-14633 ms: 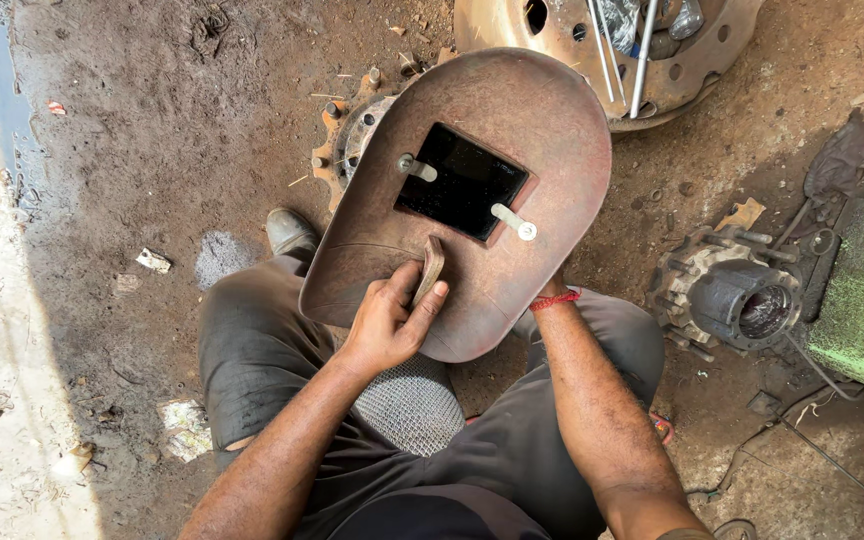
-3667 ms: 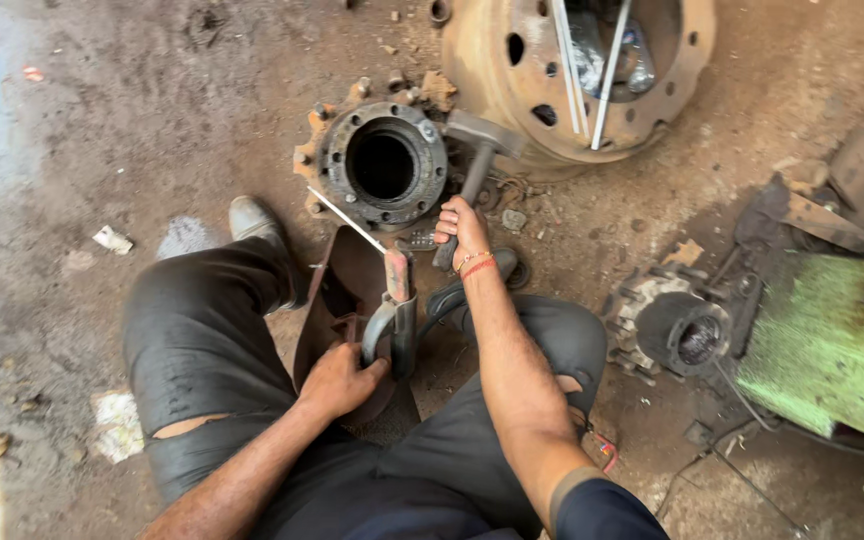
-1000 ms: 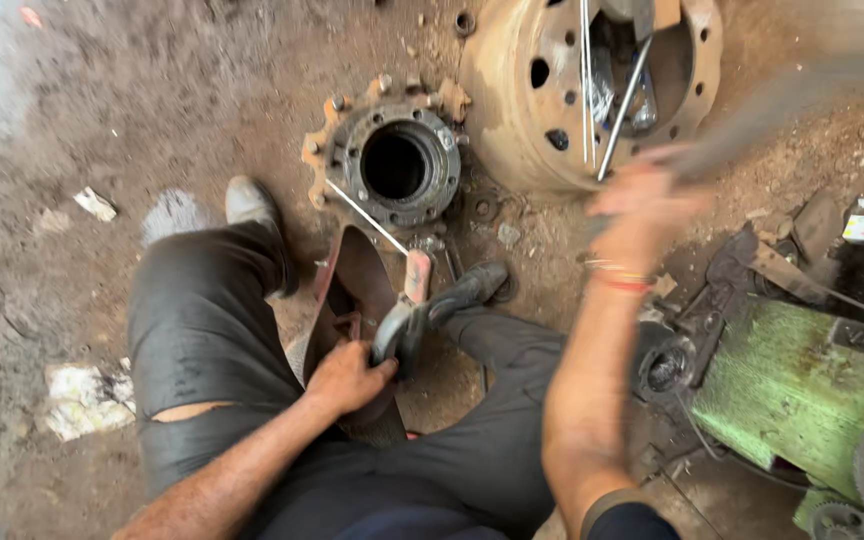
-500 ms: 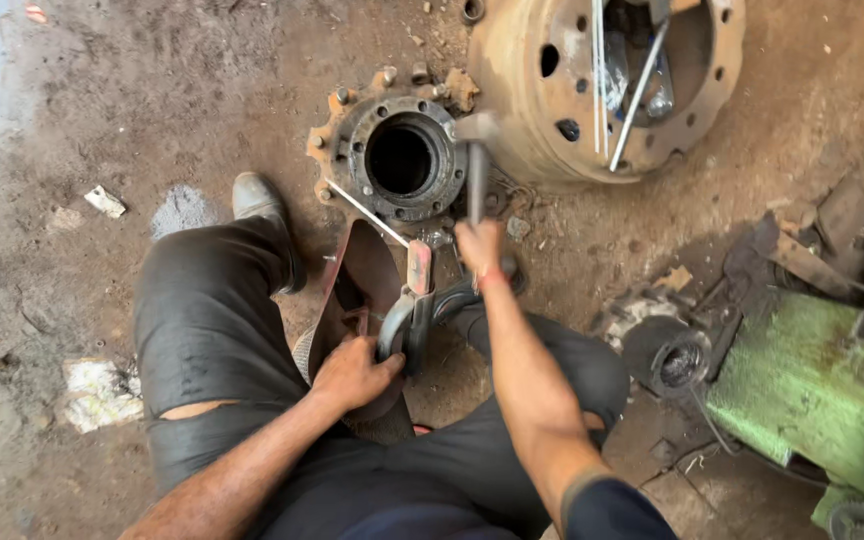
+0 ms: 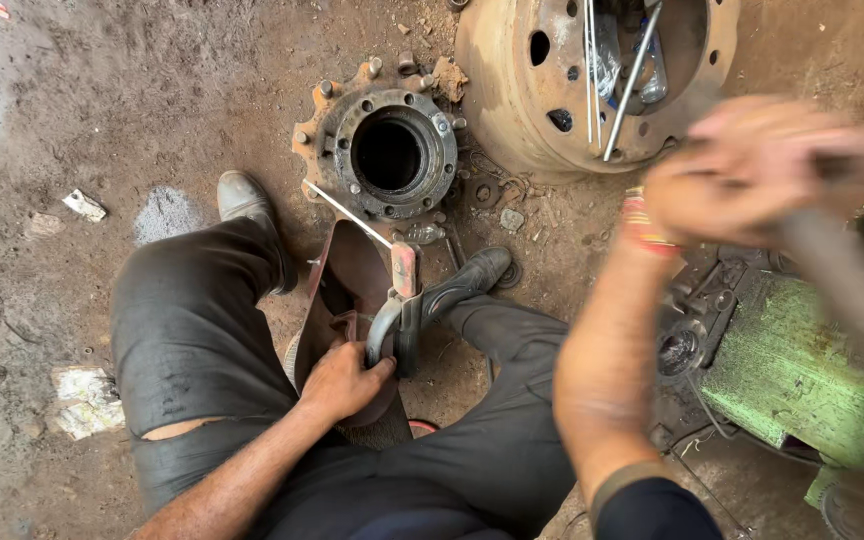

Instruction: The person welds components of a large metal mechanical assembly and then uses a hammer to strike a metal part.

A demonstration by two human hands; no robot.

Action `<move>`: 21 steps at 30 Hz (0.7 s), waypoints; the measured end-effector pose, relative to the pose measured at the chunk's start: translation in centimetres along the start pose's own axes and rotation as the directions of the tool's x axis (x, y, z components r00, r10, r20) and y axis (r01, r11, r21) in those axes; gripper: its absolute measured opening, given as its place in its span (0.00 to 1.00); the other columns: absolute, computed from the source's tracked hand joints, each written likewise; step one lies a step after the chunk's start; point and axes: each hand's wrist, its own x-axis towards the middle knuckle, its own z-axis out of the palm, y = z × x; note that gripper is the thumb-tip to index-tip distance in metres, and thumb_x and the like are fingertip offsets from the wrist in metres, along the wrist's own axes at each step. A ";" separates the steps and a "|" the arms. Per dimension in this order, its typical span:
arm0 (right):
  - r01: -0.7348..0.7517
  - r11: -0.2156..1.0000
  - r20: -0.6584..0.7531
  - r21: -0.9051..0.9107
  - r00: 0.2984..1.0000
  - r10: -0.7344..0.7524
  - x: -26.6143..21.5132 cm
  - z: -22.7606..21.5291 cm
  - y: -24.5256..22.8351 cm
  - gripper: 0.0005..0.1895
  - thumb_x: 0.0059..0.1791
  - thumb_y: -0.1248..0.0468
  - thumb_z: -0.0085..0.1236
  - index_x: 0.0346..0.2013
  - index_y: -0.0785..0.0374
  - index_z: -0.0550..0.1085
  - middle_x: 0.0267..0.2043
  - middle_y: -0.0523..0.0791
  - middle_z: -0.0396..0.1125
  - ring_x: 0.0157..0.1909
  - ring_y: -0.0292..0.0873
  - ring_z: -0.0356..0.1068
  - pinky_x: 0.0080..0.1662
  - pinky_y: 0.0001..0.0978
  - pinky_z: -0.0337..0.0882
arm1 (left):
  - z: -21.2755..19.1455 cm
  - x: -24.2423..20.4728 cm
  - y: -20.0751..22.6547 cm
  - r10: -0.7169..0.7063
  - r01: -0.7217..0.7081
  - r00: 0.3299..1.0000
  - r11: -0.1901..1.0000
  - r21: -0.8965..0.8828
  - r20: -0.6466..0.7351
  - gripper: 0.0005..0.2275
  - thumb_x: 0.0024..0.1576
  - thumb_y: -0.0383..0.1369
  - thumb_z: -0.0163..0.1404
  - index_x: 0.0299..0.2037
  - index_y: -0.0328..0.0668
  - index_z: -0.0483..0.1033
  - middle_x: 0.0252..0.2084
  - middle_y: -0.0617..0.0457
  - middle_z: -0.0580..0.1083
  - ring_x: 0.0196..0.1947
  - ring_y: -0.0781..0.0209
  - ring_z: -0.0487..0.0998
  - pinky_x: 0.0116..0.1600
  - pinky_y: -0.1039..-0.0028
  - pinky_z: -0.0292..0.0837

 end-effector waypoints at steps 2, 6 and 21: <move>-0.049 0.998 -0.073 -0.042 0.996 0.046 -3.5 0.5 3.4 0.13 0.57 0.57 0.48 0.45 0.64 0.71 0.29 0.43 0.66 0.22 0.39 0.57 0.26 0.33 0.69 | -0.3 0.5 0.3 0.057 -0.058 0.994 0.998 -0.010 -0.094 0.23 0.51 0.48 0.57 0.48 0.38 0.80 0.49 0.33 0.76 0.53 0.40 0.77 0.58 0.57 0.71; -0.460 0.180 -0.204 -0.869 0.666 0.717 -16.7 3.5 4.4 0.08 0.53 0.62 0.52 0.36 0.64 0.70 0.25 0.42 0.64 0.19 0.38 0.59 0.23 0.32 0.65 | 0.7 -0.2 -0.1 0.080 -0.081 0.994 0.997 -0.005 -0.081 0.22 0.52 0.49 0.57 0.44 0.37 0.82 0.47 0.35 0.77 0.52 0.41 0.78 0.58 0.58 0.72; -0.079 0.981 -0.122 -0.179 0.991 0.058 -0.3 0.6 1.0 0.12 0.59 0.56 0.39 0.49 0.62 0.63 0.33 0.45 0.65 0.19 0.37 0.56 0.23 0.33 0.65 | -0.4 0.4 0.4 0.040 -0.040 0.999 0.999 -0.025 -0.029 0.22 0.52 0.49 0.56 0.45 0.36 0.81 0.46 0.35 0.79 0.51 0.43 0.80 0.59 0.58 0.73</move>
